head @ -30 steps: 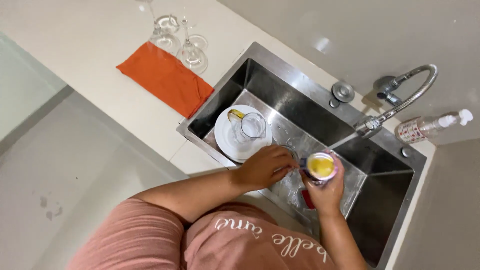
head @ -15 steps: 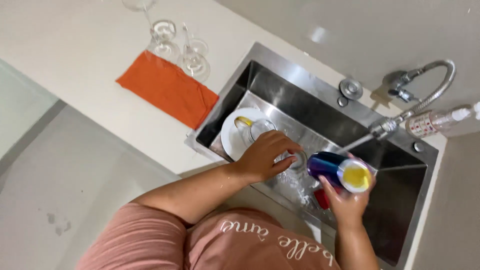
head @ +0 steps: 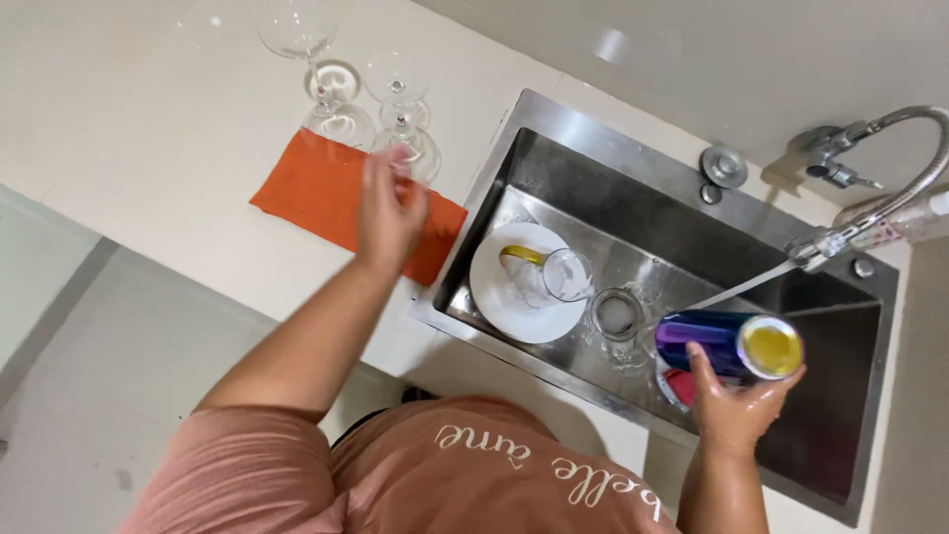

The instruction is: Wash several drinking glasses and a plastic pitcher in a sink and place them on a towel to dry.

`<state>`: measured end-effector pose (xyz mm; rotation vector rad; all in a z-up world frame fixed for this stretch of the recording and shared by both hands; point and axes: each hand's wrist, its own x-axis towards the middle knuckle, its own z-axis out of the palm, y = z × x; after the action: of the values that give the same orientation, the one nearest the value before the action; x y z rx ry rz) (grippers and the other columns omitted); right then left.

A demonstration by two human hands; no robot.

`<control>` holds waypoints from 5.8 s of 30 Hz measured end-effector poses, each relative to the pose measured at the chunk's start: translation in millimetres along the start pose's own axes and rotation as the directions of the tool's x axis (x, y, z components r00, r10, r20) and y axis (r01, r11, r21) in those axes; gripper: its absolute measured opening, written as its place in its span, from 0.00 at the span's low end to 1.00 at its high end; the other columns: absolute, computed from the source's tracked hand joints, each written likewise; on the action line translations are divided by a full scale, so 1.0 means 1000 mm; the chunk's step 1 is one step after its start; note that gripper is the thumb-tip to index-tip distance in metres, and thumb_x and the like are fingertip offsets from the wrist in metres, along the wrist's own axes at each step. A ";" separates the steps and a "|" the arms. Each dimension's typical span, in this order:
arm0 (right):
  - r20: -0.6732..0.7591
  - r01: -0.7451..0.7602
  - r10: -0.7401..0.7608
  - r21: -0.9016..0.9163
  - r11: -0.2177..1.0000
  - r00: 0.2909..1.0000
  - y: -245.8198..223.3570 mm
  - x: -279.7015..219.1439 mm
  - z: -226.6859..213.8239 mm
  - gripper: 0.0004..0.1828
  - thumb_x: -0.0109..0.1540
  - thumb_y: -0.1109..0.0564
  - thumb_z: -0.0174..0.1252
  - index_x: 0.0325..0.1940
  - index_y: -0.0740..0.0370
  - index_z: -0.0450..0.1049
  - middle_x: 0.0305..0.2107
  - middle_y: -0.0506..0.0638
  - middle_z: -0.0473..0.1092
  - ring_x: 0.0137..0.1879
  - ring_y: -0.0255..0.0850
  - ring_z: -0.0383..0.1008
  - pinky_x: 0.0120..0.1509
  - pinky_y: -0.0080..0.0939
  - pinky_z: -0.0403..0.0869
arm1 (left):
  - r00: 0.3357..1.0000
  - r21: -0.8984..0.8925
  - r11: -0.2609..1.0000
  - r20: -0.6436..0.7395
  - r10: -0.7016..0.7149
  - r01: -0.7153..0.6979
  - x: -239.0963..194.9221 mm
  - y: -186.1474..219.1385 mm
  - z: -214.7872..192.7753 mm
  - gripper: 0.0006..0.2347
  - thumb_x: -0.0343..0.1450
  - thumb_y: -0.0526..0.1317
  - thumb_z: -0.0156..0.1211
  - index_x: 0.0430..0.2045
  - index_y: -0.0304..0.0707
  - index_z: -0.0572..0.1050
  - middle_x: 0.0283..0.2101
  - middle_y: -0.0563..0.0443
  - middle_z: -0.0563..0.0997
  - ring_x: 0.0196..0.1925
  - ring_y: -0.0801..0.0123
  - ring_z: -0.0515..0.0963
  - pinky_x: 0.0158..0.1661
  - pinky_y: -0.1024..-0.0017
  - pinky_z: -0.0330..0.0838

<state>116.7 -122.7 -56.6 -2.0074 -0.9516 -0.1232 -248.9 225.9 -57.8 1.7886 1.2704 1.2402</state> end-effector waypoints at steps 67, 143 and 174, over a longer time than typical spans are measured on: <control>0.561 -0.025 -0.097 0.206 0.978 0.822 -0.243 0.160 0.372 0.54 0.50 0.51 0.79 0.71 0.59 0.55 0.62 0.54 0.64 0.67 0.48 0.69 0.68 0.49 0.74 | 0.996 0.223 0.971 -0.007 -0.084 0.084 0.174 -0.121 -0.037 0.06 0.73 0.31 0.60 0.43 0.33 0.76 0.50 0.46 0.82 0.53 0.57 0.81 0.52 0.63 0.74; 0.779 0.337 -0.454 0.327 0.883 0.432 -0.025 0.060 0.168 0.36 0.48 0.49 0.77 0.59 0.53 0.74 0.72 0.60 0.50 0.69 0.55 0.64 0.70 0.48 0.66 | 0.938 0.235 0.946 0.210 -0.275 0.224 -0.287 0.082 -0.103 0.19 0.66 0.35 0.65 0.52 0.49 0.78 0.39 0.55 0.85 0.41 0.69 0.86 0.35 0.71 0.82; 0.367 0.006 0.071 -0.206 0.979 0.927 0.072 0.104 0.038 0.30 0.56 0.40 0.69 0.50 0.67 0.78 0.55 0.64 0.71 0.48 0.54 0.80 0.53 0.50 0.77 | 0.883 0.411 0.897 0.344 -0.319 0.164 -0.311 0.081 -0.105 0.13 0.70 0.39 0.60 0.49 0.49 0.80 0.40 0.53 0.86 0.41 0.69 0.87 0.44 0.68 0.81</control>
<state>227.4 -56.8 -84.2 -2.2846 -1.1810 0.1972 -348.3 -97.4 -53.7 1.9331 1.4913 0.4665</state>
